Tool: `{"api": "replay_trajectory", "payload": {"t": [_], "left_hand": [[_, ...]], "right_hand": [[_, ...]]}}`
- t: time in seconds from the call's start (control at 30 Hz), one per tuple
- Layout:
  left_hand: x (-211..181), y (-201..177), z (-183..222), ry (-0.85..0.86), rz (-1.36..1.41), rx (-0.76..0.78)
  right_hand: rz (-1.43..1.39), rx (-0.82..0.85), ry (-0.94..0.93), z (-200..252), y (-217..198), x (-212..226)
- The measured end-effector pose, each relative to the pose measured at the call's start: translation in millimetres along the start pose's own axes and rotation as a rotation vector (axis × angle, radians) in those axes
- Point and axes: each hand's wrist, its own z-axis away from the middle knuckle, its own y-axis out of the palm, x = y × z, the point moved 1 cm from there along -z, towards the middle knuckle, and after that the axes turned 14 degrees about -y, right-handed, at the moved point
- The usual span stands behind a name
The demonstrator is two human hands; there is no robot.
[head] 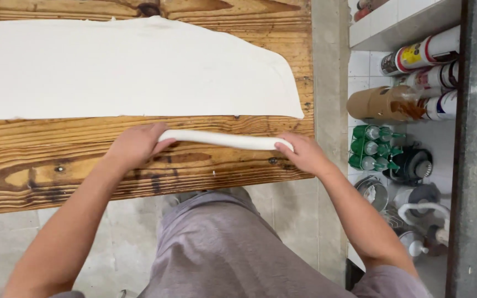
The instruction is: Shaping dough into long cylinders and placing them on a baking tray
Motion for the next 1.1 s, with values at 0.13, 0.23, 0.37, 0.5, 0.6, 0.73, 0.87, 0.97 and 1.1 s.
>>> {"api": "replay_trajectory", "payload": {"t": [0.13, 0.23, 0.37, 0.5, 0.6, 0.73, 0.87, 0.97, 1.1], "left_hand": [[63.2, 31.2, 47.4, -0.179, -0.191, -0.119], [45.3, 82.6, 62.8, -0.216, -0.246, -0.338], [-109.0, 127.8, 46.2, 0.115, 0.032, -0.379], [-157.5, 130.8, -35.5, 0.074, 0.017, -0.633], [-140.4, 114.6, -88.8, 0.047, -0.017, -0.841], [-133.2, 125.0, -59.8, 0.081, -0.038, -0.56], [-141.0, 136.0, 27.1, 0.066, -0.089, -0.451], [-132.5, 158.5, 37.5, 0.03, -0.135, -0.382], [-122.2, 125.9, -26.2, 0.012, -0.148, -0.583]], "right_hand": [[0.148, 0.007, -0.15, -13.0, 47.6, 7.0], [0.337, -0.124, -0.293, -15.4, 106.0, 27.5], [0.483, -0.312, -0.285, -10.4, 163.5, 64.5], [0.535, -0.167, -0.145, -59.0, 150.4, 37.0], [0.561, -0.253, -0.027, -95.2, 111.5, 47.4], [0.48, -0.237, -0.002, -67.5, 123.0, 49.1], [0.507, -0.234, -0.076, 10.2, 174.9, 37.7], [0.525, -0.322, -0.087, 5.1, 186.0, 22.9], [0.467, -0.439, -0.05, -54.0, 139.5, 19.8]]}}
